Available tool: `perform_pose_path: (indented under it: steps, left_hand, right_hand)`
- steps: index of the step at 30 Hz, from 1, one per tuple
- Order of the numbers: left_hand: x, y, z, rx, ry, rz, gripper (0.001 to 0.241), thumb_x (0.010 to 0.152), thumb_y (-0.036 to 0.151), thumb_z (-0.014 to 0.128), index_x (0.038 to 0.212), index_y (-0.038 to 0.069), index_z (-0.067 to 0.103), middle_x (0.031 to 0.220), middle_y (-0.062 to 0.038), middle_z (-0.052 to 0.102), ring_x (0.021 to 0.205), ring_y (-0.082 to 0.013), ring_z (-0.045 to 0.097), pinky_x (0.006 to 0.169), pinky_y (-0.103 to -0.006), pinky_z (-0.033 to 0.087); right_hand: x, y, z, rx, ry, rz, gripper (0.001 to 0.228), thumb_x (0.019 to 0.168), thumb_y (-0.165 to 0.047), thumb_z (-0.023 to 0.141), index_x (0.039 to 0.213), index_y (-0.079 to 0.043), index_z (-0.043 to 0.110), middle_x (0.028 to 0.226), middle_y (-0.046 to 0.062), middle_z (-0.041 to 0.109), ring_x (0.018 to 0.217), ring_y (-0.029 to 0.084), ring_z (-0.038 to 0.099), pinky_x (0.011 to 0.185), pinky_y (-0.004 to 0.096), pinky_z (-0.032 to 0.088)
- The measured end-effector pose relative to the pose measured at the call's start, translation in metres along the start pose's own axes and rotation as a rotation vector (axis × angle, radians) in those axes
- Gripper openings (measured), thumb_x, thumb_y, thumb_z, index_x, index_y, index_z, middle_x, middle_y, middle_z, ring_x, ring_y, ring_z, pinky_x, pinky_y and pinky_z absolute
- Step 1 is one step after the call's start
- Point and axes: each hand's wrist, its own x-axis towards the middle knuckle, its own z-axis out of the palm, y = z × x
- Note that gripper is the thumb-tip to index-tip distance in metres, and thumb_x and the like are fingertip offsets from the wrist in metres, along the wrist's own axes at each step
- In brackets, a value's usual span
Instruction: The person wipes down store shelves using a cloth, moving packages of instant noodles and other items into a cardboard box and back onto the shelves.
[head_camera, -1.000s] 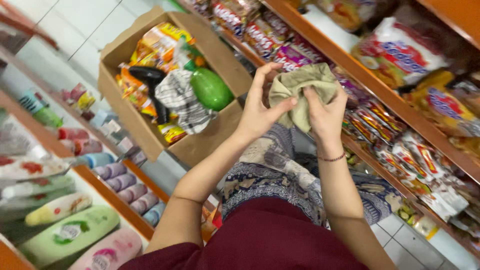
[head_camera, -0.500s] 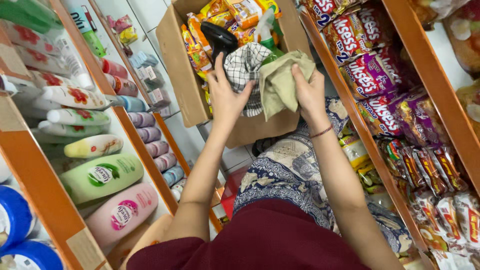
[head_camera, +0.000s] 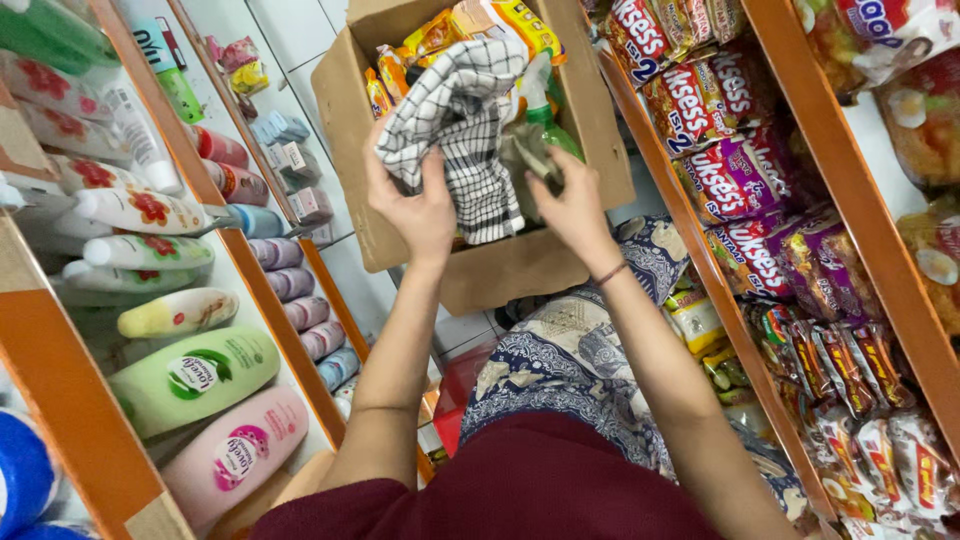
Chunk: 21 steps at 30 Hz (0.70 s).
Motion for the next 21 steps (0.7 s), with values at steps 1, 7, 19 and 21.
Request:
perform_pose_path:
  steps: [1, 7, 19, 21]
  left_hand:
    - [0.002, 0.0, 0.0, -0.006, 0.03, -0.019, 0.045, 0.093, -0.005, 0.067, 0.136, -0.005, 0.057, 0.126, -0.011, 0.066, 0.119, -0.0204, 0.063, 0.112, -0.0341, 0.048]
    - [0.007, 0.013, 0.008, -0.008, 0.071, 0.003, 0.046, 0.099, 0.0, 0.07, 0.141, -0.005, 0.053, 0.134, -0.015, 0.057, 0.128, -0.0229, 0.057, 0.117, -0.035, 0.041]
    - [-0.02, 0.08, 0.052, -0.122, -0.456, 0.005, 0.059, 0.096, 0.014, 0.077, 0.144, 0.003, 0.045, 0.131, -0.014, 0.066, 0.123, -0.0242, 0.066, 0.113, -0.0378, 0.049]
    - [-0.023, 0.083, 0.058, -0.058, -0.513, 0.018, 0.059, 0.09, 0.017, 0.082, 0.139, 0.003, 0.051, 0.125, -0.013, 0.069, 0.117, -0.0236, 0.069, 0.107, -0.0375, 0.054]
  right_hand:
    - [-0.003, -0.009, 0.0, -0.165, -0.013, -0.068, 0.038, 0.088, -0.005, 0.07, 0.124, 0.002, 0.065, 0.121, 0.016, 0.068, 0.106, 0.024, 0.066, 0.094, 0.037, 0.055]
    - [0.009, -0.047, -0.016, 0.652, -0.12, -0.169, 0.077, 0.084, 0.004, 0.048, 0.159, 0.001, 0.037, 0.153, 0.014, 0.05, 0.149, 0.024, 0.049, 0.129, 0.038, 0.037]
    - [-0.028, -0.085, -0.11, 0.201, 0.136, -0.058, 0.025, 0.084, -0.005, 0.086, 0.106, 0.001, 0.075, 0.1, 0.007, 0.078, 0.089, 0.011, 0.072, 0.082, 0.027, 0.058]
    - [-0.051, -0.096, -0.132, 0.054, 0.289, -0.174, 0.024, 0.086, -0.002, 0.085, 0.108, 0.001, 0.076, 0.106, 0.01, 0.077, 0.096, 0.012, 0.073, 0.086, 0.028, 0.058]
